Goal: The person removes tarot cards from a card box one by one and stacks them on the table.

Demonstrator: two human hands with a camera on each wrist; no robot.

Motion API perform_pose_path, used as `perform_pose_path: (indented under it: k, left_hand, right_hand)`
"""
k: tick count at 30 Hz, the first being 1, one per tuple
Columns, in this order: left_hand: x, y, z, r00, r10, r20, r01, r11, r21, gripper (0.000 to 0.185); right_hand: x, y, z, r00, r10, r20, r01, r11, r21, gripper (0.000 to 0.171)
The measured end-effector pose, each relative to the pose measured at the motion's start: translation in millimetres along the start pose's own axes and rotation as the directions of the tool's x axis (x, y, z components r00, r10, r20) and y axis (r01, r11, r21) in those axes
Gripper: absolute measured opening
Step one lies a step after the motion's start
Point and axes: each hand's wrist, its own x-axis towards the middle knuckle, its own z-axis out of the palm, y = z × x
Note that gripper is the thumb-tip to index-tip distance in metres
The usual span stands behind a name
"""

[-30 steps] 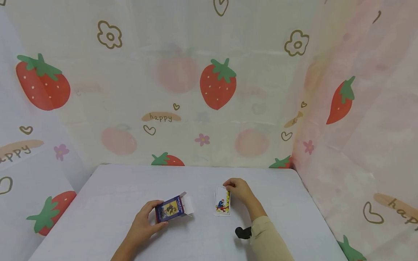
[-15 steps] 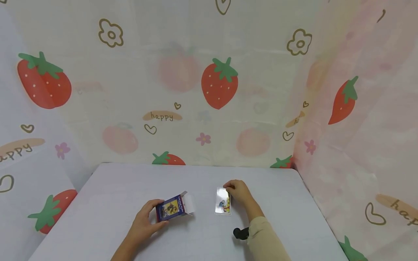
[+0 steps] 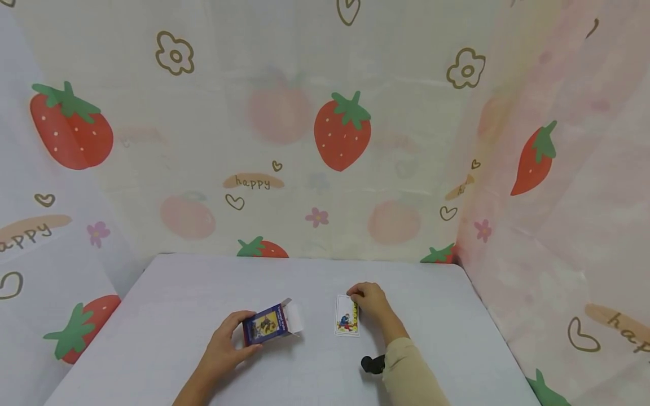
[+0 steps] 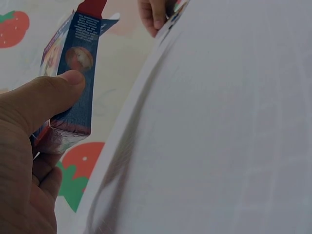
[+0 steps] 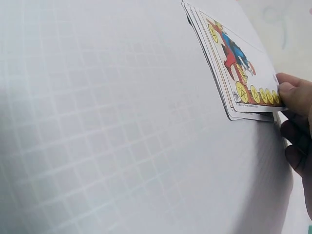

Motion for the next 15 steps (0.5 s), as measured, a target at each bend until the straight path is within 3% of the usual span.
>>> perform_pose_path:
  k: [9,15]
  left_hand:
    - [0.2,0.7,-0.8,1.0,-0.011,0.009,0.011,1.0,-0.01,0.078]
    - [0.1,-0.1,0.4,1.0,0.025,-0.013,-0.025,1.0,-0.002,0.077]
  right_hand:
    - [0.1,-0.3,3.3,1.0,-0.018,-0.011,0.018,0.999,-0.032,0.012]
    - [-0.9,-1.6,2.8,0.999,-0.034,-0.019,0.033,0.997,-0.077,0.011]
